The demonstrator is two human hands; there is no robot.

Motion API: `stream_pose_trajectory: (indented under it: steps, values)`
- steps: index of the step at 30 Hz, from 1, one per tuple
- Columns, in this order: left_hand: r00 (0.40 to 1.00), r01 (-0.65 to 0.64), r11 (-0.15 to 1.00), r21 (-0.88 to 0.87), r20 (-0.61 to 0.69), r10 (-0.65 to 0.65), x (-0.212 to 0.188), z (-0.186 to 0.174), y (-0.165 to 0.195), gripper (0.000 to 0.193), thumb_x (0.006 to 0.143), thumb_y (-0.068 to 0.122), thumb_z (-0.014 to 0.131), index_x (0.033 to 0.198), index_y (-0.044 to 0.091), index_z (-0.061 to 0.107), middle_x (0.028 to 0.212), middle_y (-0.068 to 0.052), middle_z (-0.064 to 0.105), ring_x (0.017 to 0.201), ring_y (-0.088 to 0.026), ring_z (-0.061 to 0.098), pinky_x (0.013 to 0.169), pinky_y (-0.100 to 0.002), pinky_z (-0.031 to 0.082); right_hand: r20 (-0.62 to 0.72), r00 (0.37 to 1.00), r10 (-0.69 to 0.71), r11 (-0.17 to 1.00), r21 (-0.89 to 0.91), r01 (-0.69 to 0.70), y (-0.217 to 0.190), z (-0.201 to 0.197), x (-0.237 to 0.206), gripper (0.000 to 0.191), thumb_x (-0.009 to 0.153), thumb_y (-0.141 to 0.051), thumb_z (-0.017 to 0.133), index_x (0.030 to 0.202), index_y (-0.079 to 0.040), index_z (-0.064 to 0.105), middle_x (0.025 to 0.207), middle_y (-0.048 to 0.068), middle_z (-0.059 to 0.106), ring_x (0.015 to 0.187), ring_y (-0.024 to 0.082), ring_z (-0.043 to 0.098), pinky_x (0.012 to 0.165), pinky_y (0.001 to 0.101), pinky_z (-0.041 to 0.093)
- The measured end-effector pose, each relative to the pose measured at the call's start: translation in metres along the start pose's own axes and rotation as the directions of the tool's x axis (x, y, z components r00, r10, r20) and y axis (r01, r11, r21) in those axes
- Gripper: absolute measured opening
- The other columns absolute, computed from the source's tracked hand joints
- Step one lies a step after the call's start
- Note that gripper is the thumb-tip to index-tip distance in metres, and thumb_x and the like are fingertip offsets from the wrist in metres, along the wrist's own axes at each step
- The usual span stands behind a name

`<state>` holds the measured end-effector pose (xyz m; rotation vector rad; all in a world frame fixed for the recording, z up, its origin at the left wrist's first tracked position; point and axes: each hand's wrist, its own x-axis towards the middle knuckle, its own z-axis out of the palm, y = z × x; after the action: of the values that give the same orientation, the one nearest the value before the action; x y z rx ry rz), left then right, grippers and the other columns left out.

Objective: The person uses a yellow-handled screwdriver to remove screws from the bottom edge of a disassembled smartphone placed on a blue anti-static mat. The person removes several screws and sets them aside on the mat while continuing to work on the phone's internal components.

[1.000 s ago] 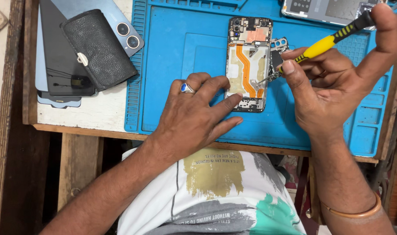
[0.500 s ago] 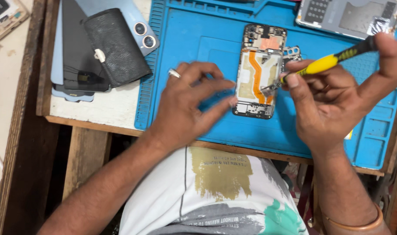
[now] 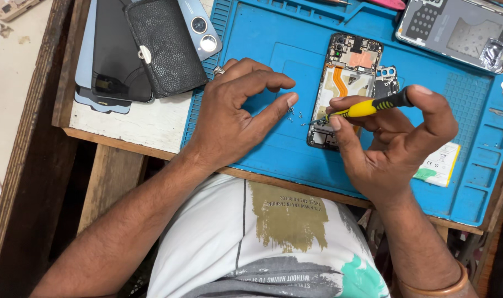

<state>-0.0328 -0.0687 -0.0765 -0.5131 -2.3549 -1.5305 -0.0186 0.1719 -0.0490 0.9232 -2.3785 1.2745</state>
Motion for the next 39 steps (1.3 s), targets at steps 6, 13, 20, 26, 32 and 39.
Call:
stream_pose_trajectory:
  steps: [6, 13, 20, 26, 32, 39]
  values:
    - [1.0, 0.007, 1.0, -0.007, -0.02, -0.007, -0.001, 0.0, 0.0, 0.015, 0.099, 0.022, 0.078, 0.108, 0.01, 0.078, 0.103, -0.003, 0.076, 0.098, -0.015, 0.067, 0.086, -0.031, 0.054, 0.023, 0.999, 0.034, 0.996, 0.08, -0.036, 0.0, 0.003, 0.001, 0.074, 0.108, 0.013, 0.066, 0.147, -0.021, 0.013, 0.122, 0.019, 0.065, 0.108, 0.027, 0.075, 0.09, 0.0314, 0.07]
    - [0.998, 0.049, 0.998, -0.03, 0.027, -0.048, 0.003, 0.0, 0.006, 0.016, 0.103, 0.02, 0.073, 0.116, 0.011, 0.077, 0.1, -0.002, 0.075, 0.094, -0.015, 0.067, 0.083, -0.031, 0.052, -0.066, 0.994, 0.086, 0.986, 0.146, -0.076, 0.015, -0.008, -0.011, 0.071, 0.115, 0.013, 0.066, 0.155, -0.015, 0.015, 0.144, 0.002, 0.044, 0.107, 0.021, 0.075, 0.092, 0.0267, 0.07]
    - [0.973, -0.138, 0.984, 0.114, 0.201, 0.113, 0.002, 0.003, 0.016, 0.036, 0.091, 0.03, 0.082, 0.121, 0.01, 0.076, 0.102, -0.003, 0.07, 0.092, -0.018, 0.057, 0.081, -0.037, 0.045, -0.108, 0.957, 0.269, 0.942, 0.237, -0.238, 0.018, -0.021, -0.012, 0.064, 0.113, 0.01, 0.063, 0.16, 0.003, 0.02, 0.163, -0.01, 0.017, 0.097, 0.016, 0.071, 0.079, 0.0201, 0.064]
    - [0.958, -0.208, 0.965, 0.157, 0.231, 0.169, 0.001, 0.008, 0.014, 0.026, 0.091, 0.033, 0.084, 0.109, 0.015, 0.08, 0.099, 0.002, 0.068, 0.094, -0.017, 0.058, 0.082, -0.038, 0.044, -0.1, 0.938, 0.331, 0.923, 0.244, -0.299, 0.019, -0.019, -0.007, 0.065, 0.102, 0.01, 0.064, 0.153, 0.003, 0.024, 0.16, -0.004, 0.017, 0.09, 0.016, 0.075, 0.067, 0.0169, 0.063]
    - [0.956, -0.226, 0.96, 0.163, 0.227, 0.186, 0.0, 0.011, 0.014, 0.015, 0.093, 0.028, 0.083, 0.102, 0.017, 0.08, 0.099, 0.003, 0.068, 0.096, -0.016, 0.059, 0.083, -0.037, 0.044, -0.059, 0.973, 0.224, 0.951, 0.233, -0.205, 0.022, -0.02, -0.013, 0.068, 0.111, 0.012, 0.063, 0.16, -0.005, 0.018, 0.162, -0.007, 0.021, 0.093, 0.015, 0.074, 0.07, 0.0157, 0.061]
    - [0.958, -0.193, 0.97, 0.148, 0.243, 0.154, -0.001, 0.009, 0.015, 0.012, 0.094, 0.024, 0.082, 0.1, 0.014, 0.079, 0.1, 0.002, 0.069, 0.097, -0.017, 0.06, 0.085, -0.038, 0.046, -0.054, 0.968, 0.246, 0.95, 0.213, -0.23, 0.022, -0.022, -0.013, 0.078, 0.111, 0.013, 0.062, 0.156, -0.019, 0.006, 0.138, 0.016, 0.055, 0.09, 0.016, 0.073, 0.068, 0.0167, 0.058]
